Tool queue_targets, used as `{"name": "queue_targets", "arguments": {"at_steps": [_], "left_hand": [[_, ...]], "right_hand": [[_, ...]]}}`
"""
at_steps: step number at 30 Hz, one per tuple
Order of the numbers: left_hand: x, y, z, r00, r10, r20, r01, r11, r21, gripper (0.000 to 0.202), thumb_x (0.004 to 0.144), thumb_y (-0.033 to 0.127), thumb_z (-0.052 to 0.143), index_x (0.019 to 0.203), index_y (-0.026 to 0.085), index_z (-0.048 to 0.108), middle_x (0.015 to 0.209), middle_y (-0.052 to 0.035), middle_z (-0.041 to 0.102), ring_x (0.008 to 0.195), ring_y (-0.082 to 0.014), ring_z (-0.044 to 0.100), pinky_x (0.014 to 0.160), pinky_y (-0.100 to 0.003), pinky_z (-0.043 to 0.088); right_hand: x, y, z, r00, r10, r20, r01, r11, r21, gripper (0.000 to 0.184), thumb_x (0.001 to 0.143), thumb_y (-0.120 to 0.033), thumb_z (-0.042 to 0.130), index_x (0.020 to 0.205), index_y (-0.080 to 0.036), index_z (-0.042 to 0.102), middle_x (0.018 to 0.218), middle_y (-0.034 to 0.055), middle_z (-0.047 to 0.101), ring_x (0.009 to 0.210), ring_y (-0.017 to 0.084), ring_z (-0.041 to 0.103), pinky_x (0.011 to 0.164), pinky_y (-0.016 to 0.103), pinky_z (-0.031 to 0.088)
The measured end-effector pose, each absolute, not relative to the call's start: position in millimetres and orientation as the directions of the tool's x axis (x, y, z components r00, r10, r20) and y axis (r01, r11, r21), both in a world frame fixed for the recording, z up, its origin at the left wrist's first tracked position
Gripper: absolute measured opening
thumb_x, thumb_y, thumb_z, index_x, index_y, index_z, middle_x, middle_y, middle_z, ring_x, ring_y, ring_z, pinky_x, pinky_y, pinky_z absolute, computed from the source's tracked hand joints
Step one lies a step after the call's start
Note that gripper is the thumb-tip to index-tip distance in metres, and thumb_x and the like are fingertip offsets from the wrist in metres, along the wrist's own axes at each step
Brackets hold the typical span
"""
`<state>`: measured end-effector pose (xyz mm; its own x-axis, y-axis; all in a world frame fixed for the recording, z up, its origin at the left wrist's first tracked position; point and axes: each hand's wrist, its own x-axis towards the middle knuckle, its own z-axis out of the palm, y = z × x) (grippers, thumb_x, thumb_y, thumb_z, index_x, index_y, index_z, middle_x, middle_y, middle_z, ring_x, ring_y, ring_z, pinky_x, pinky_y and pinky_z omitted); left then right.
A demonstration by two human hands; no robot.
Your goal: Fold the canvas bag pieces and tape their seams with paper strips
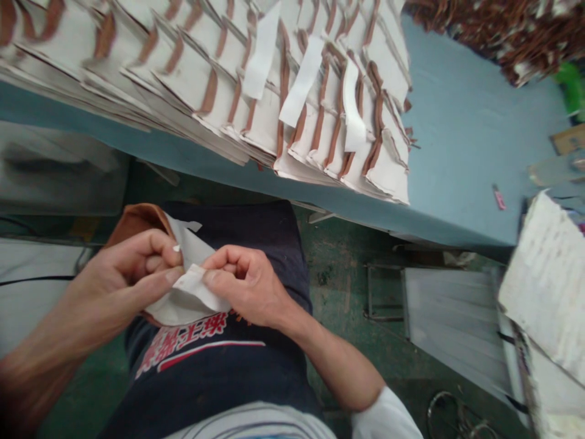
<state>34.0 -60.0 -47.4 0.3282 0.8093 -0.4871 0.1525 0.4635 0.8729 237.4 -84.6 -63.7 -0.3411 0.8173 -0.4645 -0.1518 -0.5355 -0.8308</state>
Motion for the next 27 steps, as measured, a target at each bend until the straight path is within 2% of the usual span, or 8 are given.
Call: {"name": "queue_targets", "arguments": {"at_steps": [4, 6, 9, 16, 19, 20, 22, 27], "left_hand": [[29.0, -63.4, -46.6, 0.323, 0.838, -0.44, 0.184, 0.401, 0.898, 0.022, 0.08, 0.041, 0.078, 0.085, 0.024, 0.066, 0.053, 0.0093, 0.054, 0.042, -0.0101, 0.046, 0.038, -0.017, 0.039], [25.9, -63.6, -46.8, 0.298, 0.878, -0.374, 0.216, 0.32, 0.923, 0.021, 0.086, 0.04, 0.074, 0.078, 0.022, 0.068, 0.053, 0.008, 0.054, 0.042, -0.0082, 0.044, 0.038, -0.016, 0.036], [24.0, -62.8, -46.5, 0.292, 0.905, -0.308, 0.205, 0.255, 0.945, 0.033, 0.088, 0.039, 0.069, 0.062, 0.023, 0.057, 0.05, 0.0079, 0.05, 0.04, -0.0075, 0.04, 0.036, -0.017, 0.034], [25.4, -64.5, -48.6, 0.324, 0.924, -0.205, 0.215, 0.14, 0.967, 0.051, 0.094, 0.035, 0.065, 0.052, 0.023, 0.04, 0.049, 0.0078, 0.039, 0.044, -0.006, 0.033, 0.04, -0.017, 0.027], [23.8, -65.6, -50.8, 0.34, 0.9, -0.273, 0.217, 0.207, 0.954, 0.035, 0.092, 0.037, 0.072, 0.064, 0.022, 0.057, 0.052, 0.0076, 0.048, 0.044, -0.008, 0.039, 0.041, -0.017, 0.031], [22.9, -66.0, -51.2, 0.343, 0.892, -0.295, 0.219, 0.23, 0.948, 0.024, 0.092, 0.038, 0.073, 0.076, 0.021, 0.068, 0.053, 0.0081, 0.051, 0.044, -0.0086, 0.04, 0.04, -0.017, 0.03], [21.0, -66.7, -50.9, 0.339, 0.886, -0.316, 0.226, 0.249, 0.942, 0.023, 0.095, 0.041, 0.071, 0.097, 0.02, 0.078, 0.053, 0.0088, 0.053, 0.043, -0.0092, 0.04, 0.04, -0.017, 0.029], [19.8, -69.9, -49.1, 0.435, 0.806, -0.4, 0.27, 0.307, 0.912, 0.03, 0.095, 0.051, 0.073, 0.09, 0.021, 0.078, 0.061, 0.0041, 0.062, 0.049, -0.0126, 0.052, 0.042, -0.019, 0.039]], "right_hand": [[237.1, -85.1, -59.5, -0.298, 0.824, -0.482, -0.074, -0.523, -0.849, 0.022, 0.082, -0.042, 0.073, 0.085, -0.021, 0.069, 0.063, -0.0048, 0.064, 0.05, 0.009, 0.051, 0.049, 0.021, 0.038], [237.7, -84.8, -57.6, -0.305, 0.825, -0.476, -0.067, -0.518, -0.853, 0.022, 0.082, -0.042, 0.073, 0.084, -0.021, 0.069, 0.063, -0.0048, 0.063, 0.051, 0.009, 0.05, 0.05, 0.021, 0.038], [238.6, -84.3, -55.7, -0.338, 0.819, -0.463, -0.084, -0.516, -0.852, 0.024, 0.081, -0.043, 0.076, 0.083, -0.021, 0.068, 0.062, -0.0059, 0.06, 0.052, 0.008, 0.047, 0.05, 0.021, 0.036], [239.0, -87.0, -60.9, -0.443, 0.795, -0.414, -0.19, -0.535, -0.823, 0.034, 0.083, -0.046, 0.089, 0.084, -0.021, 0.066, 0.064, -0.0071, 0.059, 0.054, 0.009, 0.046, 0.054, 0.021, 0.038], [238.7, -88.0, -64.0, -0.464, 0.79, -0.401, -0.233, -0.545, -0.805, 0.036, 0.081, -0.046, 0.093, 0.085, -0.021, 0.067, 0.064, -0.0075, 0.058, 0.055, 0.008, 0.046, 0.054, 0.021, 0.039], [238.6, -88.0, -64.5, -0.459, 0.792, -0.402, -0.236, -0.545, -0.805, 0.037, 0.081, -0.046, 0.093, 0.085, -0.021, 0.067, 0.065, -0.0074, 0.059, 0.055, 0.008, 0.046, 0.054, 0.021, 0.038], [238.2, -87.8, -64.5, -0.445, 0.799, -0.404, -0.231, -0.538, -0.811, 0.037, 0.082, -0.048, 0.091, 0.085, -0.02, 0.067, 0.064, -0.0073, 0.058, 0.054, 0.008, 0.045, 0.053, 0.021, 0.037], [237.3, -86.5, -61.5, -0.407, 0.811, -0.421, -0.197, -0.528, -0.826, 0.04, 0.08, -0.051, 0.093, 0.085, -0.02, 0.067, 0.064, -0.0072, 0.058, 0.054, 0.008, 0.044, 0.052, 0.021, 0.035]]}}
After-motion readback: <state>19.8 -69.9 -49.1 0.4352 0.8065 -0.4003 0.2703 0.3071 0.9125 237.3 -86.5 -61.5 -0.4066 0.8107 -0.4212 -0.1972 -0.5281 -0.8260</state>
